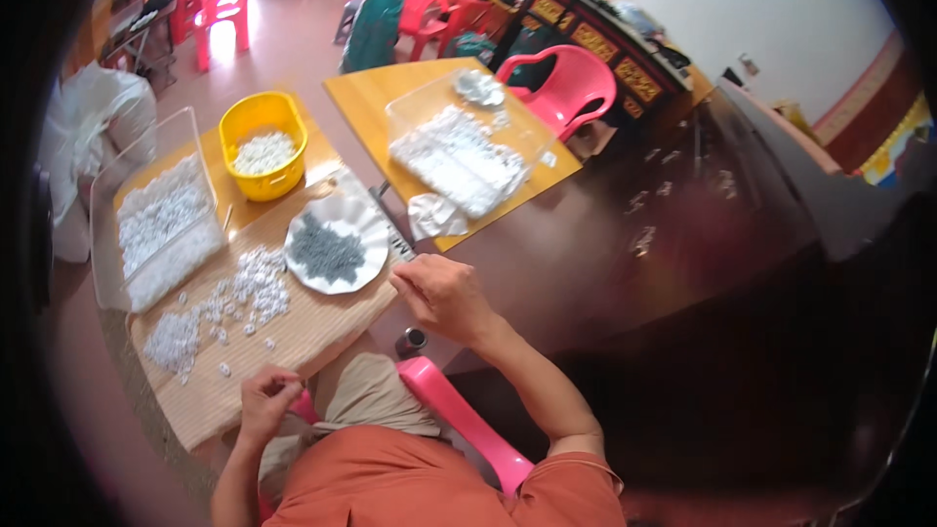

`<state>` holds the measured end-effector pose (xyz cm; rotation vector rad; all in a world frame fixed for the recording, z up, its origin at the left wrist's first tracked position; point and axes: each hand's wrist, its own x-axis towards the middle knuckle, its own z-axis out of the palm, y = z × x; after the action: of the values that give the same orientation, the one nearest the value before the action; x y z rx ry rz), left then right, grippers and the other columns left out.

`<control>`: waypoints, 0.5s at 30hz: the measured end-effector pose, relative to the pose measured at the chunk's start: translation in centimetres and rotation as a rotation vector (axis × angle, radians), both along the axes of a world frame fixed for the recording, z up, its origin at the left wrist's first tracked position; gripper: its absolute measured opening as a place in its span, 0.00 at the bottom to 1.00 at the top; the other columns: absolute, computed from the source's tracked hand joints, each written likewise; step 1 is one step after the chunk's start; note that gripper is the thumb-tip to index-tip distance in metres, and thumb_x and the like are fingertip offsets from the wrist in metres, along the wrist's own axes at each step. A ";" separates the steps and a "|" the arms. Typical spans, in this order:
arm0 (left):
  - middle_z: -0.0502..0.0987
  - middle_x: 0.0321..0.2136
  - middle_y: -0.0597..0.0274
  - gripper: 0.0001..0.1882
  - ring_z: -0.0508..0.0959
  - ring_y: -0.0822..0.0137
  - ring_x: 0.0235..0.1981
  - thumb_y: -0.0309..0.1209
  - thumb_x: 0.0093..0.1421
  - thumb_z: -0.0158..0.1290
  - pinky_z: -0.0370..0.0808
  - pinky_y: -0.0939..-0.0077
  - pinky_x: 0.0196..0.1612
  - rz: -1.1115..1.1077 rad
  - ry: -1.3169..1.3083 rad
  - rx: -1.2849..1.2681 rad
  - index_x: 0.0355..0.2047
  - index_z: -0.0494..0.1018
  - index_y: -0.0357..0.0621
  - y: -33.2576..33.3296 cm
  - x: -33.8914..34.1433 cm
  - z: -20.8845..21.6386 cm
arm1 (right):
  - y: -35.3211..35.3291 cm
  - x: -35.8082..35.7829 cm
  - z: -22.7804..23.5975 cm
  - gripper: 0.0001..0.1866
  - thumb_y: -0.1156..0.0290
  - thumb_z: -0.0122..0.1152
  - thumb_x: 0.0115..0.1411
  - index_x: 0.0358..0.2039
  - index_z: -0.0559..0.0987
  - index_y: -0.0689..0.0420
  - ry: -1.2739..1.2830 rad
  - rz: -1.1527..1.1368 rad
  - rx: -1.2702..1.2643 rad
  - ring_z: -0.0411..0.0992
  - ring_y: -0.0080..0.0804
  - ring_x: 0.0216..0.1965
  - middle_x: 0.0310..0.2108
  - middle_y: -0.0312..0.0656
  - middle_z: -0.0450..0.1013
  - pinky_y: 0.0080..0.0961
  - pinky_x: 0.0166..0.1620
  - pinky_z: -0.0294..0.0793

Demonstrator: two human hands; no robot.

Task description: Sorting and inspecting small white plastic components from a tray into different containers and piles.

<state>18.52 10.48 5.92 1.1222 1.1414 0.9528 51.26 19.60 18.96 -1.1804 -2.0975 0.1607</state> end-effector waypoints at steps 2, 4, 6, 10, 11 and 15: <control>0.78 0.25 0.66 0.05 0.76 0.77 0.24 0.23 0.54 0.59 0.73 0.81 0.28 0.006 0.040 0.077 0.32 0.78 0.37 -0.9 1.2 -0.9 | -1.4 1.0 3.9 0.05 0.76 0.66 0.54 0.31 0.79 0.61 -0.129 -0.015 0.123 0.77 0.40 0.28 0.27 0.44 0.77 0.30 0.31 0.77; 0.78 0.24 0.67 0.05 0.74 0.79 0.24 0.24 0.53 0.60 0.72 0.83 0.27 -0.050 0.047 0.046 0.31 0.78 0.37 -1.4 1.9 -0.6 | -3.3 1.7 9.1 0.06 0.76 0.67 0.53 0.31 0.79 0.60 -0.256 -0.059 0.199 0.77 0.41 0.28 0.27 0.45 0.77 0.30 0.31 0.77; 0.77 0.23 0.67 0.06 0.73 0.80 0.23 0.25 0.53 0.61 0.71 0.83 0.27 -0.071 0.054 0.048 0.31 0.79 0.37 -2.4 1.6 -2.0 | -5.5 1.7 14.2 0.07 0.77 0.68 0.52 0.32 0.79 0.60 -0.396 -0.129 0.299 0.77 0.40 0.27 0.27 0.45 0.77 0.30 0.29 0.77; 0.77 0.22 0.67 0.06 0.73 0.80 0.23 0.24 0.52 0.61 0.70 0.83 0.27 -0.025 0.078 0.108 0.31 0.78 0.37 -3.4 1.2 -1.4 | -10.0 0.6 24.1 0.06 0.80 0.65 0.51 0.31 0.79 0.60 -0.657 -0.258 0.546 0.75 0.39 0.25 0.26 0.45 0.75 0.28 0.29 0.75; 0.77 0.22 0.67 0.05 0.73 0.79 0.23 0.24 0.52 0.61 0.70 0.83 0.27 -0.012 0.061 0.110 0.30 0.78 0.37 -3.4 1.2 -1.3 | -11.0 -0.2 26.1 0.05 0.81 0.64 0.51 0.29 0.78 0.61 -0.669 -0.300 0.665 0.75 0.39 0.27 0.26 0.45 0.75 0.28 0.31 0.75; 0.77 0.22 0.66 0.05 0.73 0.79 0.23 0.23 0.52 0.61 0.70 0.84 0.27 -0.023 0.038 0.106 0.30 0.79 0.36 -3.6 0.4 -0.5 | -13.7 0.0 34.9 0.02 0.77 0.60 0.60 0.32 0.79 0.62 -0.743 -0.635 1.032 0.76 0.32 0.30 0.29 0.42 0.77 0.25 0.36 0.75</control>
<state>18.95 6.92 5.38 1.2406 1.1171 0.9872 51.31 5.92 53.91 -1.1996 -1.7453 -1.6453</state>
